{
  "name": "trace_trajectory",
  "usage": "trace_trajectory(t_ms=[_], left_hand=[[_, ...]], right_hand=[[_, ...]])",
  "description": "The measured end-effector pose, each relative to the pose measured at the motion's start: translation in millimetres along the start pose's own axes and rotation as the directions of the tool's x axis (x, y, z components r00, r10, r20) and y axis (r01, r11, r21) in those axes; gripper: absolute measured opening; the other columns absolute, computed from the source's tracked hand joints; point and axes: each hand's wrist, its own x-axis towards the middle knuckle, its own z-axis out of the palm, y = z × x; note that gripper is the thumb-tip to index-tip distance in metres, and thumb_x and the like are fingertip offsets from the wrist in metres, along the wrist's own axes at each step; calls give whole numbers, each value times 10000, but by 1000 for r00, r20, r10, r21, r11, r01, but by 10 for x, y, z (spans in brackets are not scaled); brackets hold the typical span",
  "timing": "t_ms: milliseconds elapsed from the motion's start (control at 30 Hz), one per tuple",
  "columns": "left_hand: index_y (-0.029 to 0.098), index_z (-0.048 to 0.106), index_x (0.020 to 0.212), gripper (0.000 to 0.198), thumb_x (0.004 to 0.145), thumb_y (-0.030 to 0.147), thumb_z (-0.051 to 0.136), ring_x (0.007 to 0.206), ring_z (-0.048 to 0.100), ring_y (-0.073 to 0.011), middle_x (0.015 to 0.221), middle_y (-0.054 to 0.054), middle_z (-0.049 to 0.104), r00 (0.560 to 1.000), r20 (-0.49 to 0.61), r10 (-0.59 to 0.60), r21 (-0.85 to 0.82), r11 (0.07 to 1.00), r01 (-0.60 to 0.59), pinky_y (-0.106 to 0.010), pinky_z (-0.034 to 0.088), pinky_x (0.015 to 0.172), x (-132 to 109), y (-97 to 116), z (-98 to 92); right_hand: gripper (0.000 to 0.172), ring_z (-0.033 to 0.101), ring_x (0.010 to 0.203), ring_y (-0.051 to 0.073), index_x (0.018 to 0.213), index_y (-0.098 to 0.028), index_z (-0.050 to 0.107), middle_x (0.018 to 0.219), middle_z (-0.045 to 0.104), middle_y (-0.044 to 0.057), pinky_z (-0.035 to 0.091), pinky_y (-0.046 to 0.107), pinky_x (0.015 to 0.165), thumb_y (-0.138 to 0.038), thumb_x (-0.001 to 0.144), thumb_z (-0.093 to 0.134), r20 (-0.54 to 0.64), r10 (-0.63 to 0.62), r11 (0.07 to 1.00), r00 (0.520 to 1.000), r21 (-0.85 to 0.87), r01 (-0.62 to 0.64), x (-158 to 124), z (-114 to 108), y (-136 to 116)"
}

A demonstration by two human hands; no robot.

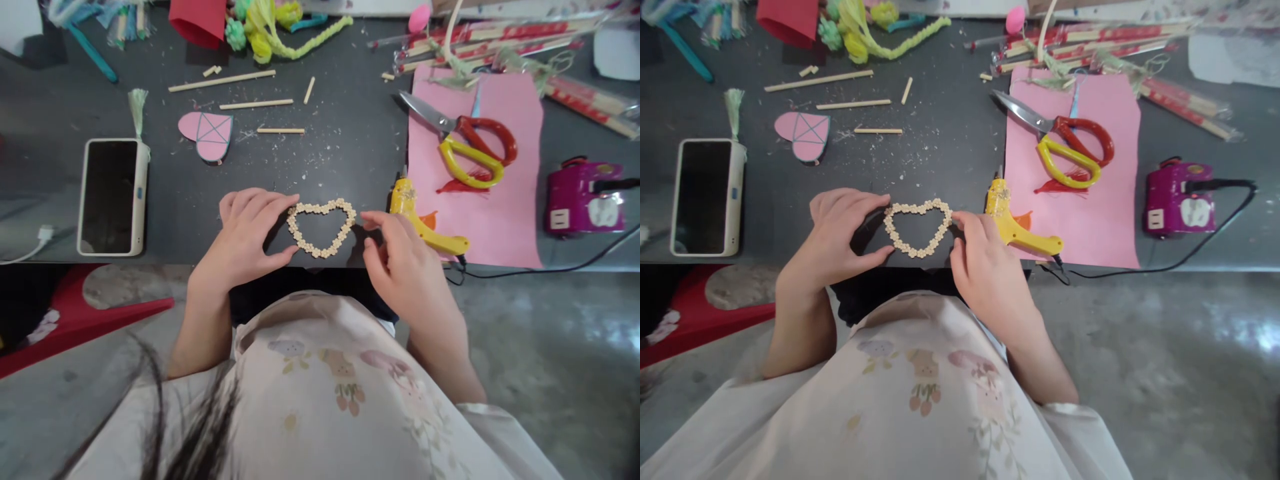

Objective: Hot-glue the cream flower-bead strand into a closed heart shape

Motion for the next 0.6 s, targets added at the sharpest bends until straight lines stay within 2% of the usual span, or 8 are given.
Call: trace_trajectory(t_ms=[200,433,600], left_hand=[[331,480,1408,646,801,379,695,1262,505,-325,1323,-65,614,1000,-17,-9,-7,1000,9,-525,314,1114,-50,-52,-29],[359,509,1388,608,811,369,700,1250,505,-336,1293,-60,628,998,-66,-2,4,1000,2,-560,334,1089,-97,-81,-39],[351,533,1370,540,845,382,656,1246,505,-320,1306,-51,620,999,-48,-20,-16,1000,20,-542,354,1098,-119,-106,-54]], right_hand=[[171,641,741,155,1041,-212,627,891,702,36,476,283,661,-226,968,473,-55,5,1000,998,-26,-6,-54,-77,68],[142,655,696,155,980,-200,662,855,726,35,467,282,620,-202,929,530,-80,32,999,996,-21,-34,-60,-90,128],[130,645,653,149,944,-210,685,834,736,26,452,284,596,-213,909,559,-98,73,997,993,-14,-75,-65,-108,131]])
